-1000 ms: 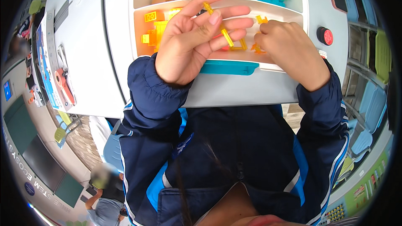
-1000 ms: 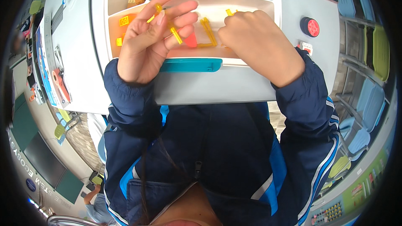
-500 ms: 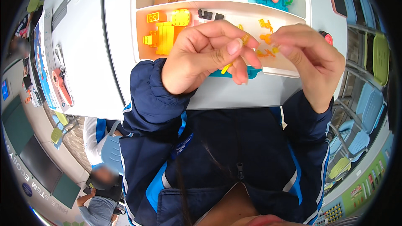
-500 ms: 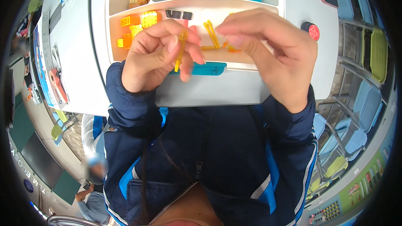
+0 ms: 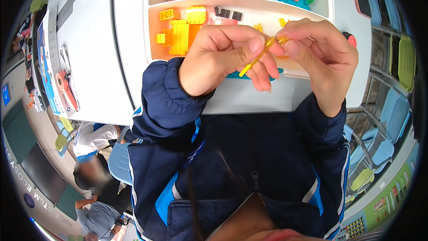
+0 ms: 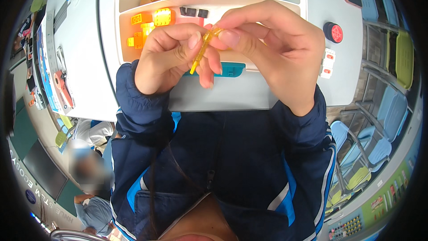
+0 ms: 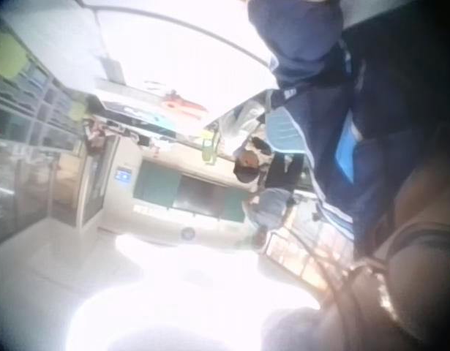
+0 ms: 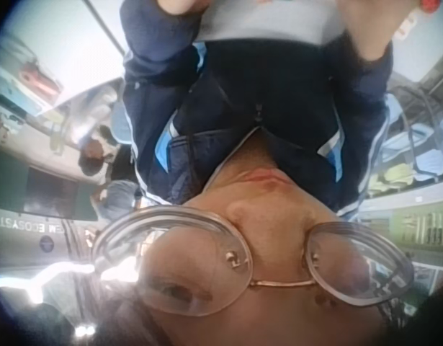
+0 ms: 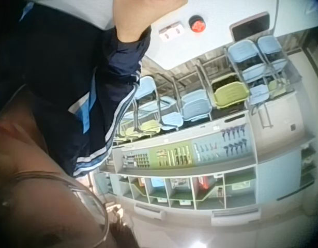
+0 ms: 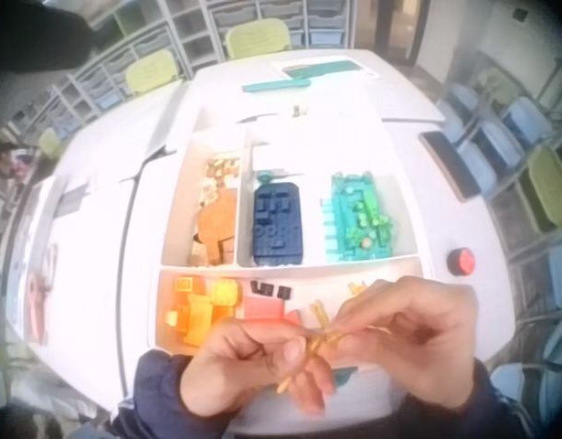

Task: The person picks small yellow plastic pieces from a compartmentalized tray and connects them by hand. They repeatedly pick, align, and snap pieces together, occasionally placing assembled sections back into the tray. The person also handles a pink block and a small red wheel, moving them within the tray.

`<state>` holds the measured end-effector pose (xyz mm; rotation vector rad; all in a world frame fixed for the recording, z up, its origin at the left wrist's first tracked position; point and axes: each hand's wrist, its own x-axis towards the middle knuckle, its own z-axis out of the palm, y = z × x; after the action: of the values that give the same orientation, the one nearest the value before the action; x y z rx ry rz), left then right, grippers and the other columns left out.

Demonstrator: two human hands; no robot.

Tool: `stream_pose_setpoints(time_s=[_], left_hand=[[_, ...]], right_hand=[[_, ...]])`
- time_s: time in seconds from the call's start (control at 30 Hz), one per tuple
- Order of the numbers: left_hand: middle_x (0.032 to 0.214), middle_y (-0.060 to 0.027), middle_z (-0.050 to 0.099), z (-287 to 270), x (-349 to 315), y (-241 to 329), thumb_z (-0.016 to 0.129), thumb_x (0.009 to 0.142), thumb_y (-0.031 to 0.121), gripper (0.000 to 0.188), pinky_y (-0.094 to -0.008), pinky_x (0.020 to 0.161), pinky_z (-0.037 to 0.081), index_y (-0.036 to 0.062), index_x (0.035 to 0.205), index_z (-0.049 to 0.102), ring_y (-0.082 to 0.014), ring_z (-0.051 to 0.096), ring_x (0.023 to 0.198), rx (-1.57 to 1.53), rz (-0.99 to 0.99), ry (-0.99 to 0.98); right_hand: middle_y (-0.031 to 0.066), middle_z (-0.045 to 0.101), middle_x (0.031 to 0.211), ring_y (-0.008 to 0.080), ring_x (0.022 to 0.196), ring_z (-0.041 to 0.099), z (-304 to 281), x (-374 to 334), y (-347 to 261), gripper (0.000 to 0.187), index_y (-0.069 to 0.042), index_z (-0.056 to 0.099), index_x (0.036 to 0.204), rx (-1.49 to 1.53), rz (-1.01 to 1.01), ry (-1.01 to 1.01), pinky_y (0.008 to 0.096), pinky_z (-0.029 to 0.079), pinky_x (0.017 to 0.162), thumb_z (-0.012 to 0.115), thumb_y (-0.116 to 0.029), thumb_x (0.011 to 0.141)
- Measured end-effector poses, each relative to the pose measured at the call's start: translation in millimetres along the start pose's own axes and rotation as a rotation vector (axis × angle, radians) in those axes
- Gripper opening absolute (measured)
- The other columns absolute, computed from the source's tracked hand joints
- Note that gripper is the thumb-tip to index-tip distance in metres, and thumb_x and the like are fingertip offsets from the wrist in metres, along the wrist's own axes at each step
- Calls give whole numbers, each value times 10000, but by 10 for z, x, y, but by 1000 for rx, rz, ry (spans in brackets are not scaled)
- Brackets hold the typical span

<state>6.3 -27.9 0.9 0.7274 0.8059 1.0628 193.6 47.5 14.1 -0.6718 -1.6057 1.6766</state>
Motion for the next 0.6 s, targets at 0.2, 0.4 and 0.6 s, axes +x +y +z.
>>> stream_pose_setpoints(time_s=[0.2,0.4,0.6], left_hand=[[856,-111,624,4,-23,-7,420,1004,153,300,-225,540,439,-47,1158,582,-118,535,577,-29,112,92],[817,-15,557,-99,-109,113,456,998,110,234,-193,555,331,16,1171,583,-56,423,614,106,247,191],[871,-43,547,-35,-162,149,466,969,124,204,-206,563,297,28,1105,585,-71,412,658,136,261,268]], right_hand=[[103,681,880,172,827,677,-46,38,34,103,43,654,933,-195,-39,43,272,541,771,642,73,835],[121,657,812,230,710,665,-129,82,29,94,42,660,878,-860,45,-238,283,537,671,616,45,796],[163,616,782,307,690,605,-91,262,246,109,62,651,809,-1154,-107,-355,375,484,649,641,-44,790]])
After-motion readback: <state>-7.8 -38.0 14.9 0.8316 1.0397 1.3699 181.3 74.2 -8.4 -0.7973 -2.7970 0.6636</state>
